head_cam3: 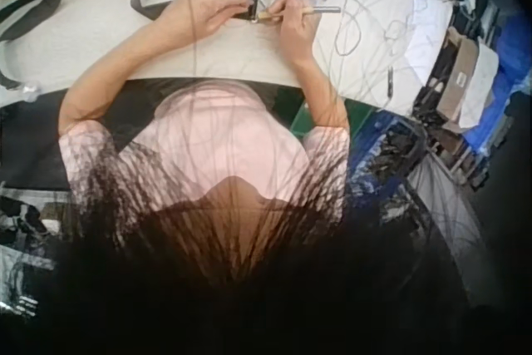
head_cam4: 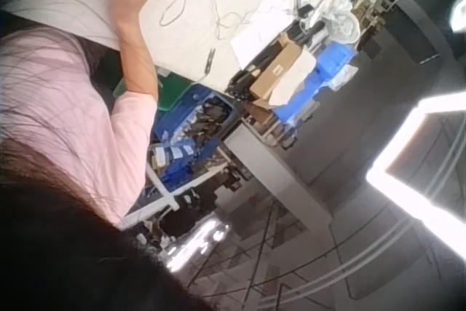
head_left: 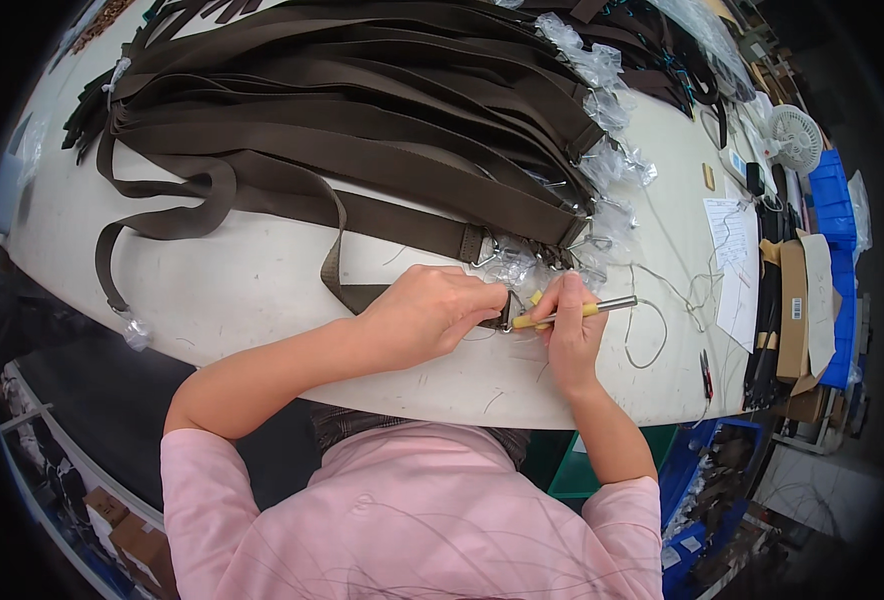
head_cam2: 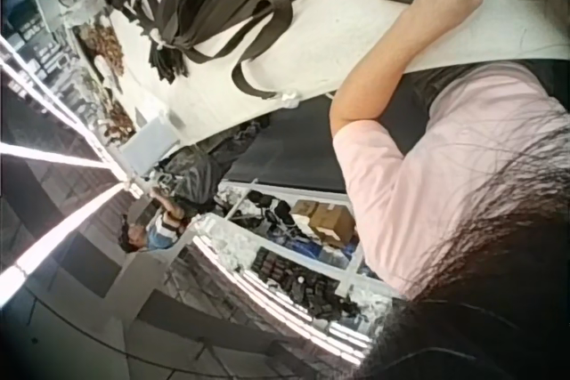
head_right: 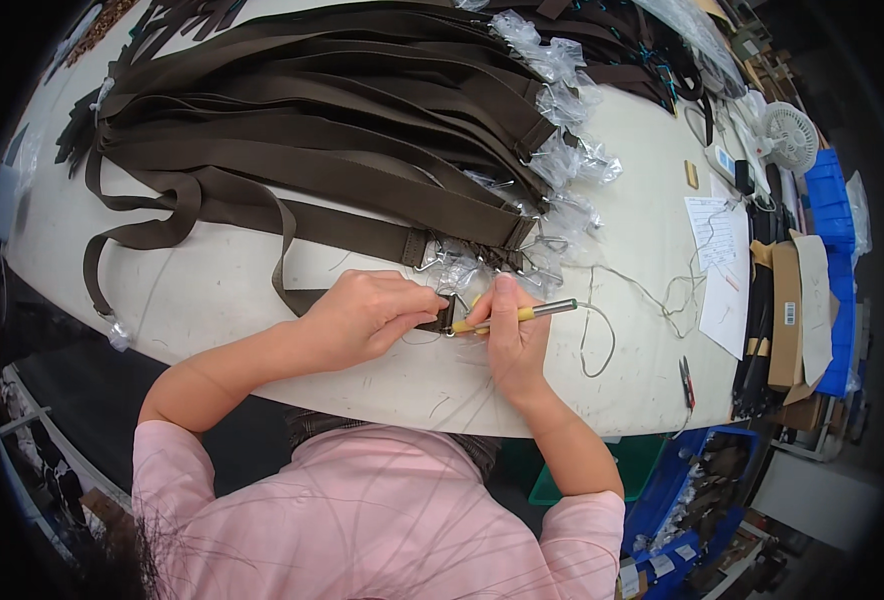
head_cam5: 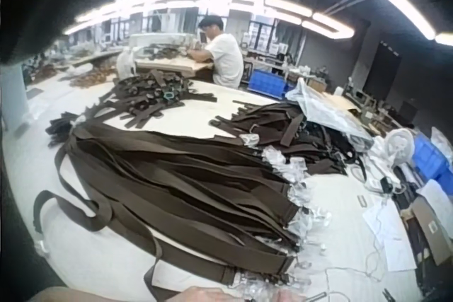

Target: The person uses a yellow-handled awl to stitch metal buckles onto the ends of long olive-green fabric straps. They repeatedly pierce the fabric and buckle, pull the thread through, and tighten the stitches to secure the hardware. The task is performed at a white workbench in a factory setting.

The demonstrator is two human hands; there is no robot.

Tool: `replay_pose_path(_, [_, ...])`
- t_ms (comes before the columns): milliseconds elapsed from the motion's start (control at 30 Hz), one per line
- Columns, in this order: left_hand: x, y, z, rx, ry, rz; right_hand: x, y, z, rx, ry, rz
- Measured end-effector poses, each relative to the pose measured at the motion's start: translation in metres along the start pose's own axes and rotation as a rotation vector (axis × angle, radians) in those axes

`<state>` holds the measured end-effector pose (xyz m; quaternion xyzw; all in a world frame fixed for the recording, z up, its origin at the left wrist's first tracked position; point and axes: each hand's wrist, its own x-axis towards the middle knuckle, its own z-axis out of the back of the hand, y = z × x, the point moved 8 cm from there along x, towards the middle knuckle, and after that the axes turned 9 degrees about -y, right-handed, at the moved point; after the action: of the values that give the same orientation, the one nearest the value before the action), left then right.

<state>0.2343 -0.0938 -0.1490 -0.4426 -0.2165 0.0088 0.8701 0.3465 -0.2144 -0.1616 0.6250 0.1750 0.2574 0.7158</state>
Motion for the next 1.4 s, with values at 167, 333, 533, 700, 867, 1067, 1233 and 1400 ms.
replay_pose_path(167, [0.000,-0.001,0.000,0.023,0.015,0.001,-0.001,-0.002,0.000,-0.045,0.033,0.055])
replay_pose_path(333, [0.000,-0.001,0.000,0.007,-0.005,-0.008,-0.002,-0.006,0.003,-0.050,0.041,0.003])
replay_pose_path(533, [0.000,-0.005,0.002,-0.007,-0.055,-0.049,-0.002,-0.001,-0.001,-0.014,0.024,0.035])
replay_pose_path(700, [-0.001,-0.003,0.001,-0.021,-0.055,-0.042,-0.002,0.004,-0.005,-0.053,0.057,0.066])
replay_pose_path(867, [0.000,-0.004,0.002,-0.023,-0.058,-0.041,-0.003,0.002,-0.004,-0.077,0.065,0.070])
replay_pose_path(1067, [0.001,0.001,0.002,-0.050,-0.017,0.056,-0.002,0.003,-0.004,-0.070,0.053,0.065])
replay_pose_path(1233, [-0.002,0.021,0.007,-0.413,-0.054,0.420,0.015,0.009,0.027,0.303,-0.192,-0.010])
replay_pose_path(1400, [0.010,-0.005,-0.003,-0.002,0.146,0.035,0.012,0.007,0.026,0.378,-0.127,-0.037])
